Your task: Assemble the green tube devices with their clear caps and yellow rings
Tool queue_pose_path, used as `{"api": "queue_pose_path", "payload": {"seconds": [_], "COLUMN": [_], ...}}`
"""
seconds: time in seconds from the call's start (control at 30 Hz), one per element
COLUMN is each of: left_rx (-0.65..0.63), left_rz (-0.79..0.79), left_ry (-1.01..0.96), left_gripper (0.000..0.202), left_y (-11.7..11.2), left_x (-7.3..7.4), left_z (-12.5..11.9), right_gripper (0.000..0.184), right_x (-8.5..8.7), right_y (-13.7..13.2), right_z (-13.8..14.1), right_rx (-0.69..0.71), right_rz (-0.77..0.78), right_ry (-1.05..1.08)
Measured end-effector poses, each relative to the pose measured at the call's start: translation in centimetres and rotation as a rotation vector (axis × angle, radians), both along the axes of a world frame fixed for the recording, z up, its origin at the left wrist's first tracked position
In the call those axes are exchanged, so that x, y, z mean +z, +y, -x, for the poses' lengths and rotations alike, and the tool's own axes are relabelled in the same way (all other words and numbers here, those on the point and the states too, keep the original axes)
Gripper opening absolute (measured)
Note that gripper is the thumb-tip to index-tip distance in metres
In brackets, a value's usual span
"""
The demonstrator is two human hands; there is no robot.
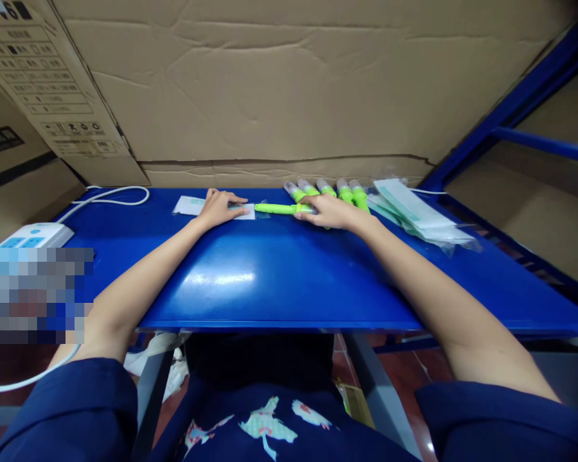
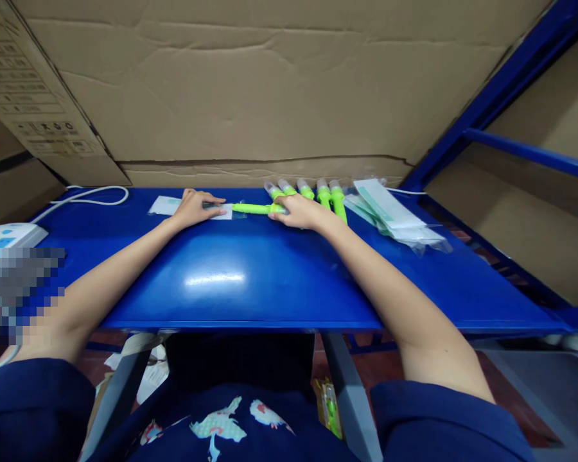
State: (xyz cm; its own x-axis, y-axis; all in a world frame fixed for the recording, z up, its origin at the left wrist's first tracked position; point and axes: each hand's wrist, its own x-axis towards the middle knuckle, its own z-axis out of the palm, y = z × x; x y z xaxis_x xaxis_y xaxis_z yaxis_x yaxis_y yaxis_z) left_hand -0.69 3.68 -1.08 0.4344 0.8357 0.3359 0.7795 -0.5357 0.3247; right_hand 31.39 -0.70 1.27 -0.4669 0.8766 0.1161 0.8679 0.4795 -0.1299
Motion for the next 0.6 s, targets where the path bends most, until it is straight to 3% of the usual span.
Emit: {"api": "queue_pose_path", "payload": {"seconds": [0.13, 0.4, 0.6], "left_rx": [-0.004, -0.011, -0.14], "left_rz": [0.022, 0.089, 0.071], "left_ry": [0.035, -0.129, -0.252], "left_gripper": [0.024, 0.02, 0.025], "left_y": [0.2, 0.5, 0.5], "left_x": [-0.5, -0.5, -0.7], "left_z": [-0.5, -0.1, -0.2], "right_gripper": [0.039, 0.039, 0.043], "right_x": [0.0, -0.3, 0.4], "right_y": [0.1, 0.9, -0.5], "right_z": [0.0, -0.9, 0.3], "right_rx": [-0.023, 0.019, 0.045], "right_rz": [0.018, -0.043, -0.006], "right_ry": [0.044, -0.004, -0.002]}}
